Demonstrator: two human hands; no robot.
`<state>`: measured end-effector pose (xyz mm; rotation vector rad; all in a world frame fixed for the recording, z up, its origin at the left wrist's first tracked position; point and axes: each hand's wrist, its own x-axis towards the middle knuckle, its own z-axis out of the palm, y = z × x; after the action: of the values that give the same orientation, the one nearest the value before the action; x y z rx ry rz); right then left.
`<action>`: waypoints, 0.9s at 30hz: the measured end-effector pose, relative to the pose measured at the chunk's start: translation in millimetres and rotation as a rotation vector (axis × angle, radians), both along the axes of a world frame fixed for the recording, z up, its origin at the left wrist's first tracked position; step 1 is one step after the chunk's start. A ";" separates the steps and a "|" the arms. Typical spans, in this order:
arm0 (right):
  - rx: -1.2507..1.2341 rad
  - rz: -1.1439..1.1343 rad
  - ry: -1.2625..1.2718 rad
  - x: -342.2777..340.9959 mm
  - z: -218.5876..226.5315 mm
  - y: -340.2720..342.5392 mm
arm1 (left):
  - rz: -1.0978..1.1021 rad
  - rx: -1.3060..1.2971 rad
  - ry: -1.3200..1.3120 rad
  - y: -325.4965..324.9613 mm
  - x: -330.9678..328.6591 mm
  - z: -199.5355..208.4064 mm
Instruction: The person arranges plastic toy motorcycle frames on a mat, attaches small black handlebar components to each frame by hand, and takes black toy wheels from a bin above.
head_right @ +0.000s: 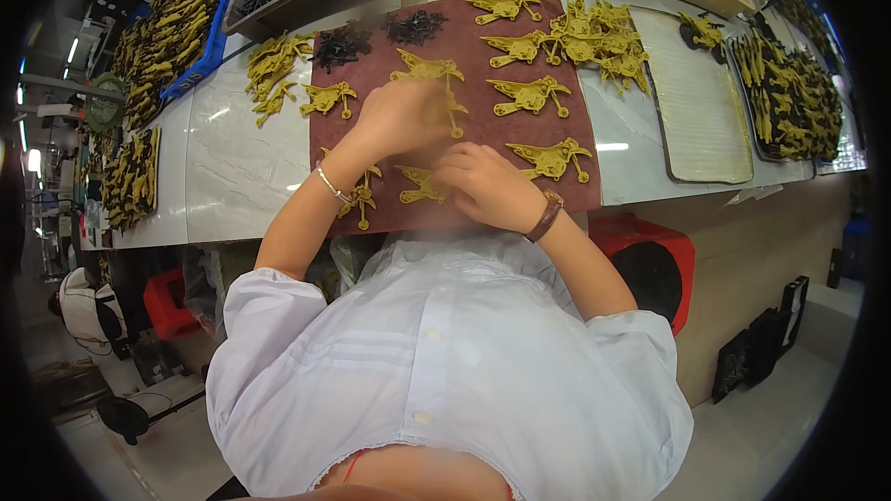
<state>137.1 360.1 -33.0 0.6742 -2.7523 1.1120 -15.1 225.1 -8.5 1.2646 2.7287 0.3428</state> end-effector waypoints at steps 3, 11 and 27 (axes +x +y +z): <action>-0.025 -0.022 -0.005 2.7 -2.1 1.6 | -0.114 0.200 -0.221 -12.8 -12.8 7.0; -0.076 -0.345 0.106 -16.8 18.9 -5.0 | -0.282 0.146 0.128 -15.7 -71.3 -5.9; 0.239 -0.241 0.049 -63.3 3.4 3.9 | -0.207 0.113 -0.631 -150.4 -48.2 30.0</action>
<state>73.7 364.0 -29.6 0.3705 -2.8537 0.7177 -63.3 74.7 21.6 1.1909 2.0565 0.7349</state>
